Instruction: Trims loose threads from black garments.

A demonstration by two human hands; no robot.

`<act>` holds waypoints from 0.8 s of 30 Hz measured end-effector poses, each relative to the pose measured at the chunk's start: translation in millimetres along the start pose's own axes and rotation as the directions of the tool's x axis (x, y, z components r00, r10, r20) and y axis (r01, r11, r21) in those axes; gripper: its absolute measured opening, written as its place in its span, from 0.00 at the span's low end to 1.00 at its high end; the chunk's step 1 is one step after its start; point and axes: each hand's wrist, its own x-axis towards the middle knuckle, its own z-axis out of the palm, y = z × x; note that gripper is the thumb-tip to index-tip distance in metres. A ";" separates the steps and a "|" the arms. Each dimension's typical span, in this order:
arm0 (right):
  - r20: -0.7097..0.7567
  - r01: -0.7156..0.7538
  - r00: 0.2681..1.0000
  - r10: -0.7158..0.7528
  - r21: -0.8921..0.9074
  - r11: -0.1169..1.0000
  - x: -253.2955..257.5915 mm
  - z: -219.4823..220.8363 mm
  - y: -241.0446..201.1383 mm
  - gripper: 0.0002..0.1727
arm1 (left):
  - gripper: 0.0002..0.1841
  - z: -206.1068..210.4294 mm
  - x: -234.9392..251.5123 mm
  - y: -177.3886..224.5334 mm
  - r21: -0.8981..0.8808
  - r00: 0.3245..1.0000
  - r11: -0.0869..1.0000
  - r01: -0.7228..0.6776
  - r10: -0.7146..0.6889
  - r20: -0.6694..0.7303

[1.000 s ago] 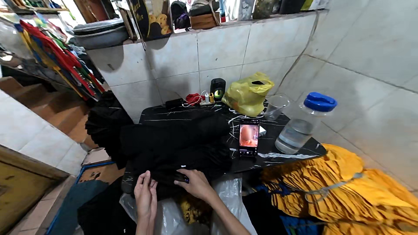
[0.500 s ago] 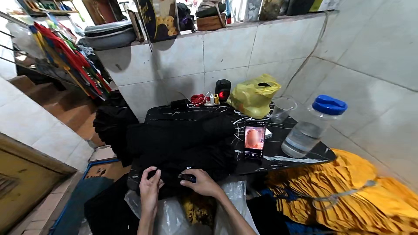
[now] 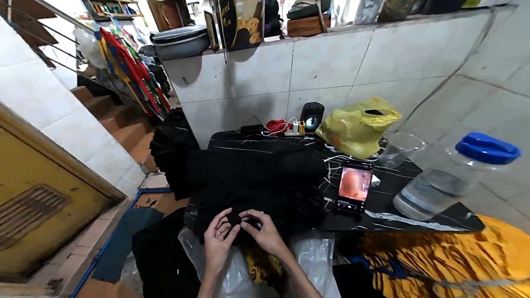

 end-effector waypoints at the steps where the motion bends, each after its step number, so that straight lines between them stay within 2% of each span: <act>1: -0.026 -0.005 1.000 0.005 -0.019 1.000 -0.3 2.0 -0.8 0.14 | 0.29 1.8 -0.9 -0.8 0.014 1.000 1.000 -0.005 0.005 -0.021; 4: -0.126 -0.042 0.992 0.025 -0.130 0.991 -0.6 9.0 -1.7 0.17 | 0.27 6.9 -2.9 -2.9 0.049 0.999 0.998 -0.028 0.030 -0.041; 8: -0.256 0.025 0.960 -0.114 -0.324 0.946 -0.3 19.1 4.5 0.15 | 0.25 10.8 -7.5 -4.7 0.121 0.997 0.991 -0.058 0.065 -0.051; 11: -0.282 0.038 0.948 -0.150 -0.367 0.929 -2.7 21.6 2.2 0.14 | 0.25 9.5 -8.7 -5.6 0.156 0.996 0.985 -0.079 0.085 -0.038; 13: -0.248 0.052 0.956 -0.154 -0.375 0.926 -3.5 19.9 3.1 0.10 | 0.25 9.2 -9.1 -6.7 0.168 0.995 0.982 -0.087 0.094 -0.030; 20: -0.171 0.119 0.964 -0.203 -0.406 0.906 -9.4 17.6 0.9 0.09 | 0.25 9.1 -7.6 -19.1 0.274 0.986 0.947 -0.166 0.160 0.044; 22: -0.152 0.133 0.965 -0.214 -0.421 0.897 -11.9 18.3 -1.9 0.12 | 0.21 8.1 -5.7 -27.3 0.336 0.980 0.921 -0.197 0.184 0.069; 24: -0.121 0.127 0.972 -0.202 -0.450 0.884 -14.6 18.0 -6.1 0.12 | 0.13 6.7 -5.1 -31.1 0.389 0.977 0.896 -0.212 0.204 0.061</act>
